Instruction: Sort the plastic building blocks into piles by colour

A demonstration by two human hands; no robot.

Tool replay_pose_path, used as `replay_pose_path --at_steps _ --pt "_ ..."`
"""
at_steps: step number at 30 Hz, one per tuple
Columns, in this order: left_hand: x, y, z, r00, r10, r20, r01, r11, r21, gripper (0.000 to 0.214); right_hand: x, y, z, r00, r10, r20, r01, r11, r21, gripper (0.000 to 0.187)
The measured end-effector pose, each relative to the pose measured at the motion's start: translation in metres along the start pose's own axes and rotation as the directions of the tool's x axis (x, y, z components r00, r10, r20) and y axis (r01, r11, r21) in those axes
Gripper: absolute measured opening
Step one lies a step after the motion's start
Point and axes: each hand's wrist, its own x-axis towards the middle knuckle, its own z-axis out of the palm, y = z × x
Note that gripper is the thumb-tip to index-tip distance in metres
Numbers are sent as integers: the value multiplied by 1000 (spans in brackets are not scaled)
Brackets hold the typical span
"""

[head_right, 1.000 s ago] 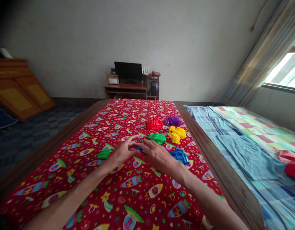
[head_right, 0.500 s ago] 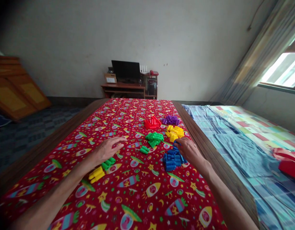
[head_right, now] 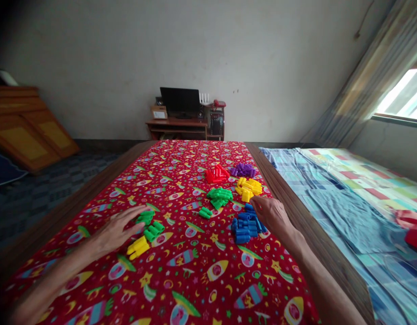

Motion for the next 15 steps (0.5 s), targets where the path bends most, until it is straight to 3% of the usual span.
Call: replay_pose_path --at_steps 3,7,12,15 --pt "-18 1 5 994 -8 111 5 1000 20 65 12 -8 3 999 -23 -25 23 1000 11 48" --pt "-32 19 18 980 25 196 -25 1000 -5 86 25 -30 7 997 -71 -12 72 995 76 42" --pt "-22 48 44 997 54 48 -52 997 -51 43 35 -66 16 977 -204 62 194 971 138 36" --pt "-2 57 53 993 117 -32 -120 984 -128 34 37 -95 25 938 -303 166 273 945 181 30"
